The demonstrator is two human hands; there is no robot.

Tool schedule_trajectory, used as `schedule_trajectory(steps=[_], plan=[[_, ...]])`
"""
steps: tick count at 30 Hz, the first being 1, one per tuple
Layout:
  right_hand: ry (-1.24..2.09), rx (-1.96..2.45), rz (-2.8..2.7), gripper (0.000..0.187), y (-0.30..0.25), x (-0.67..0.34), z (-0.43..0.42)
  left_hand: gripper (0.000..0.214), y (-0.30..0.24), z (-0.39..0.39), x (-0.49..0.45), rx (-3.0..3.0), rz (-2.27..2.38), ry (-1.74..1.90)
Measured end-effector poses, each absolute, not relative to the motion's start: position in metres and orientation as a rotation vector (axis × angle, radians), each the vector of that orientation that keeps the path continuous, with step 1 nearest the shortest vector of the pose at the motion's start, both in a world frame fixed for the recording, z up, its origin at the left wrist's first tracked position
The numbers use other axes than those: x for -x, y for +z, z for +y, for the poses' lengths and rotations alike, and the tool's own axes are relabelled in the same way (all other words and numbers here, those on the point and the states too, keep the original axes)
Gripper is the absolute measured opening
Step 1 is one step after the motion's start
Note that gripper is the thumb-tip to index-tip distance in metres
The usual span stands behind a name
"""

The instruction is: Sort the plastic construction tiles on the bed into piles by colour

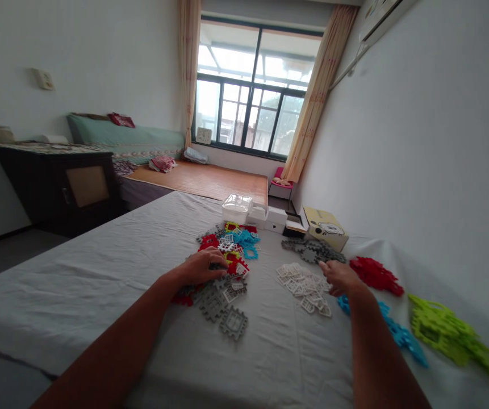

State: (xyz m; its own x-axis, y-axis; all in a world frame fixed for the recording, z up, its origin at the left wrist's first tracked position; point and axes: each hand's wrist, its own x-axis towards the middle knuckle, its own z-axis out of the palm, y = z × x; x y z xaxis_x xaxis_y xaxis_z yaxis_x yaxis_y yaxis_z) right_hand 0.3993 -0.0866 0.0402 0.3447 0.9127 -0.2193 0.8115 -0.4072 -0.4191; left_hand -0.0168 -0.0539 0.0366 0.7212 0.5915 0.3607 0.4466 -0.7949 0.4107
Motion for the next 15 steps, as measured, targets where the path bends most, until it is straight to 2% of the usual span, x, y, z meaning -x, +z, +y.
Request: schedule_trajectory(steps=[6,10,15], plan=[[0.186,2.442,-1.744,0.036,0.043,-0.391,-0.086,0.025,0.039,-0.056,0.019,-2.63,0.778,0.666],[-0.129,2.057,-1.884,0.031,0.048,-0.339,-0.086,0.028,0.046,-0.06,0.022,-2.632,0.691,0.581],[0.069,1.416,-2.127,0.027,0.033,-0.244,-0.102,0.033,0.048,-0.062,0.023,-2.571,0.693,0.604]])
